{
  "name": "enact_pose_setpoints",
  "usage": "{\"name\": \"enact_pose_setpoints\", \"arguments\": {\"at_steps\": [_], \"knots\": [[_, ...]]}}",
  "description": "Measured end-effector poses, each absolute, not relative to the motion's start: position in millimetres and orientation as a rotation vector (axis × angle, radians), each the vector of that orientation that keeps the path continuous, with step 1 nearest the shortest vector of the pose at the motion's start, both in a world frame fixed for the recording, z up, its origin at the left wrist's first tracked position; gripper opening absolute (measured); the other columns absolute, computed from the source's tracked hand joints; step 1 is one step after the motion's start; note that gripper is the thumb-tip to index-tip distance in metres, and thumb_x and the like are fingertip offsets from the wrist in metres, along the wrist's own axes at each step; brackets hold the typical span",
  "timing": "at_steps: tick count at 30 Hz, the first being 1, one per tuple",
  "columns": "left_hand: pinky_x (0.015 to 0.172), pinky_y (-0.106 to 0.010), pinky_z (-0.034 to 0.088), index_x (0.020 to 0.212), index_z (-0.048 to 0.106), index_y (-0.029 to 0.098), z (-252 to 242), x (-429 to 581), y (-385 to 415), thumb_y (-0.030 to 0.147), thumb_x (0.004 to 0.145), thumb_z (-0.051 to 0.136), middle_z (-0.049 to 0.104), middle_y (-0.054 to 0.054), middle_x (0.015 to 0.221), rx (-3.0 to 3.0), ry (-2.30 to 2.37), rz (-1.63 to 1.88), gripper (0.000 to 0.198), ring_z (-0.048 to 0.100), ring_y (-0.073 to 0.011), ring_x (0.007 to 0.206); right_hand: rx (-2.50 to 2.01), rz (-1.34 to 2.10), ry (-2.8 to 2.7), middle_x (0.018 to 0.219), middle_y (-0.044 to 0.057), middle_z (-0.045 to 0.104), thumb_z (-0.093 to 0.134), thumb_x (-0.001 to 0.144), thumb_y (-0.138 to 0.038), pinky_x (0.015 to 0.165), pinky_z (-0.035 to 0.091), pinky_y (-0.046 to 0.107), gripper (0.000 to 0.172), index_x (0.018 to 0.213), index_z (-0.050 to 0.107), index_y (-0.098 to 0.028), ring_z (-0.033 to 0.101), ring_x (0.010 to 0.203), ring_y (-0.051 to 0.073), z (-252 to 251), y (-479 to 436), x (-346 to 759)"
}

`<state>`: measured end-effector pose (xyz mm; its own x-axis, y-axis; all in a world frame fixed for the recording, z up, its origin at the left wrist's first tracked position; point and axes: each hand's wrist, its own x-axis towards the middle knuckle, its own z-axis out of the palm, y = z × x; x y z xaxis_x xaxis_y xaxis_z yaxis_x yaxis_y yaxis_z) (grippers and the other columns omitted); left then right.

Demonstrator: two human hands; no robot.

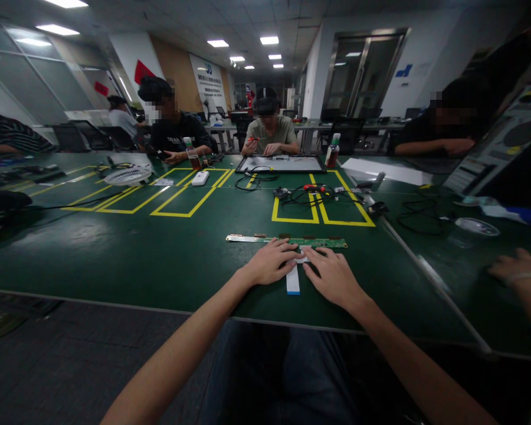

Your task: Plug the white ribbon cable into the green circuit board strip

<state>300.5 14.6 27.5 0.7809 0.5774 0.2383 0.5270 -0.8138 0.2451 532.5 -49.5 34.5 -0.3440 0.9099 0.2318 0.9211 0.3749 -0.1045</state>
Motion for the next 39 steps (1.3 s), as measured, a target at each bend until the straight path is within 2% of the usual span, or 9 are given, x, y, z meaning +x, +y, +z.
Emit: {"name": "enact_pose_setpoints", "arguments": {"at_steps": [4, 9, 19, 24, 33, 39], "knots": [[0.126, -0.058, 0.033, 0.149, 0.059, 0.032, 29.8, 300.8, 13.5, 0.04, 0.112, 0.037, 0.056, -0.007, 0.158, 2.82, 0.867, 0.446, 0.044, 0.044, -0.0303, 0.152, -1.57, -0.053, -2.404, 0.165, 0.011, 0.049, 0.041, 0.109, -0.041, 0.113, 0.045, 0.05, 0.056, 0.161, 0.046, -0.021, 0.047, 0.149, 0.029, 31.2, -62.9, 540.9], [0.127, -0.06, 0.03, 0.15, 0.058, 0.033, 31.8, 301.3, 12.7, 0.041, 0.112, 0.036, 0.054, -0.006, 0.159, 2.812, 0.892, 0.419, 0.045, 0.042, -0.0314, 0.153, -1.607, -0.063, -2.338, 0.16, 0.01, 0.055, 0.044, 0.108, -0.047, 0.117, 0.043, 0.053, 0.055, 0.155, 0.054, -0.021, 0.047, 0.15, 0.031, 21.9, -85.9, 571.7], [0.128, -0.06, 0.029, 0.151, 0.057, 0.035, 32.3, 297.9, 8.9, 0.043, 0.112, 0.035, 0.054, -0.005, 0.16, 2.772, 0.964, 0.415, 0.045, 0.04, -0.0296, 0.155, -1.713, -0.035, -2.188, 0.159, 0.007, 0.057, 0.045, 0.108, -0.046, 0.116, 0.045, 0.056, 0.052, 0.154, 0.055, -0.026, 0.048, 0.15, 0.03, 14.8, -94.8, 602.4], [0.126, -0.058, 0.033, 0.151, 0.058, 0.033, 32.7, 282.6, 11.4, 0.044, 0.111, 0.037, 0.055, -0.006, 0.158, 2.778, 1.051, 0.394, 0.046, 0.045, -0.0295, 0.151, -1.703, -0.014, -2.185, 0.159, 0.007, 0.057, 0.045, 0.108, -0.047, 0.115, 0.045, 0.056, 0.051, 0.154, 0.055, -0.027, 0.048, 0.15, 0.03, 15.4, -95.1, 601.9], [0.125, -0.055, 0.037, 0.15, 0.06, 0.03, 32.0, 201.3, 14.6, 0.047, 0.111, 0.033, 0.059, -0.009, 0.153, 2.736, 1.324, 0.381, 0.051, 0.051, -0.0303, 0.146, -1.709, -0.008, -2.182, 0.159, 0.007, 0.057, 0.043, 0.108, -0.047, 0.115, 0.043, 0.054, 0.051, 0.154, 0.055, -0.027, 0.047, 0.15, 0.03, 16.6, -96.4, 601.5], [0.124, -0.052, 0.039, 0.151, 0.06, 0.03, 28.1, 110.8, 2.0, 0.054, 0.109, 0.03, 0.057, -0.006, 0.157, 2.549, 1.675, 0.337, 0.056, 0.046, -0.0296, 0.151, -1.707, -0.016, -2.171, 0.158, 0.007, 0.058, 0.045, 0.108, -0.046, 0.116, 0.044, 0.054, 0.051, 0.153, 0.056, -0.026, 0.048, 0.15, 0.029, 15.7, -96.0, 600.6]]}}
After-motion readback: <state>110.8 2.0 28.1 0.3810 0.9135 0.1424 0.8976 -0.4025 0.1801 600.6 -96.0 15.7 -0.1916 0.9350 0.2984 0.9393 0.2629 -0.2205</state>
